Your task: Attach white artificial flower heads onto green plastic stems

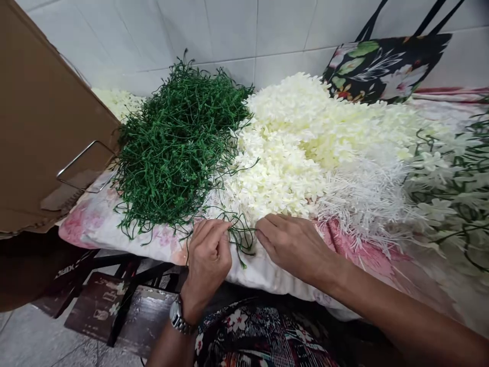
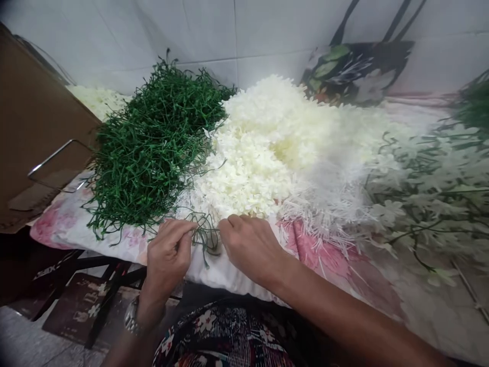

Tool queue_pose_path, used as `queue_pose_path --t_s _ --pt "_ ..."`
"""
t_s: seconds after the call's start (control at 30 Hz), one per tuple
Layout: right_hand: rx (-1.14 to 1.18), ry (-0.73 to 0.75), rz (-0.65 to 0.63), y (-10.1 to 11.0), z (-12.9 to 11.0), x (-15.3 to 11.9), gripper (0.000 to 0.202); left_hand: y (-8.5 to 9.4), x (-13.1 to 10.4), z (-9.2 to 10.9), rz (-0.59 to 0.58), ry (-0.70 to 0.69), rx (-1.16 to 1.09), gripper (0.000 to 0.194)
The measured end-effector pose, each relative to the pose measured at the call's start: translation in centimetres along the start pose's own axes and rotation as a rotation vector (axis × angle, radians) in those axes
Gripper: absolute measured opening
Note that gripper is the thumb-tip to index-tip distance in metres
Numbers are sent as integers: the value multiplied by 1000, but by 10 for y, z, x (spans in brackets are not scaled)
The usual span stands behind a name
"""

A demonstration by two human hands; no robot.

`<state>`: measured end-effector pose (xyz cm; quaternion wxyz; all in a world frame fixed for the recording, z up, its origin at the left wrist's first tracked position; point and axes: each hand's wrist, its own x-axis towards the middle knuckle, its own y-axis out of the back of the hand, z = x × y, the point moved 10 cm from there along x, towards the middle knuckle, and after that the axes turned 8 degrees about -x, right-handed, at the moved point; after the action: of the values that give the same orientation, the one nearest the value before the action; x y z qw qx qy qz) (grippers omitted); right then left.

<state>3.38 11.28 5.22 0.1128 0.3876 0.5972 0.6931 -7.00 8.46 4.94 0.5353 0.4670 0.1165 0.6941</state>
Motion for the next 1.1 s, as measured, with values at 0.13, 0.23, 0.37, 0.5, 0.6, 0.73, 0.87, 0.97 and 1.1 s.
queue_pose_path --t_s 0.13,0.23,0.37,0.5,0.6,0.73,0.87,0.97,1.1 --pt "33 -75 36 1 9 -5 20 -7 -2 4 -72 -37 155 18" --pt "61 -112 35 6 19 -14 20 -7 -2 4 -67 -44 297 15" --pt "112 -137 52 15 32 -26 21 -1 0 -5 -27 4 425 18" --pt "113 -173 151 30 39 -36 16 7 1 2 44 -18 376 19" --pt "138 -145 223 39 34 -37 13 16 3 21 143 -78 246 17" --pt "177 -124 273 45 28 -38 11 -9 12 36 -54 -102 116 26" --pt "150 -149 294 44 30 -40 11 -14 15 37 -93 -134 19 24" --pt "80 -219 337 46 38 -44 13 -7 12 37 -77 -228 8 27" --pt "-7 -287 367 51 49 -48 15 -2 12 23 -63 -220 141 28"
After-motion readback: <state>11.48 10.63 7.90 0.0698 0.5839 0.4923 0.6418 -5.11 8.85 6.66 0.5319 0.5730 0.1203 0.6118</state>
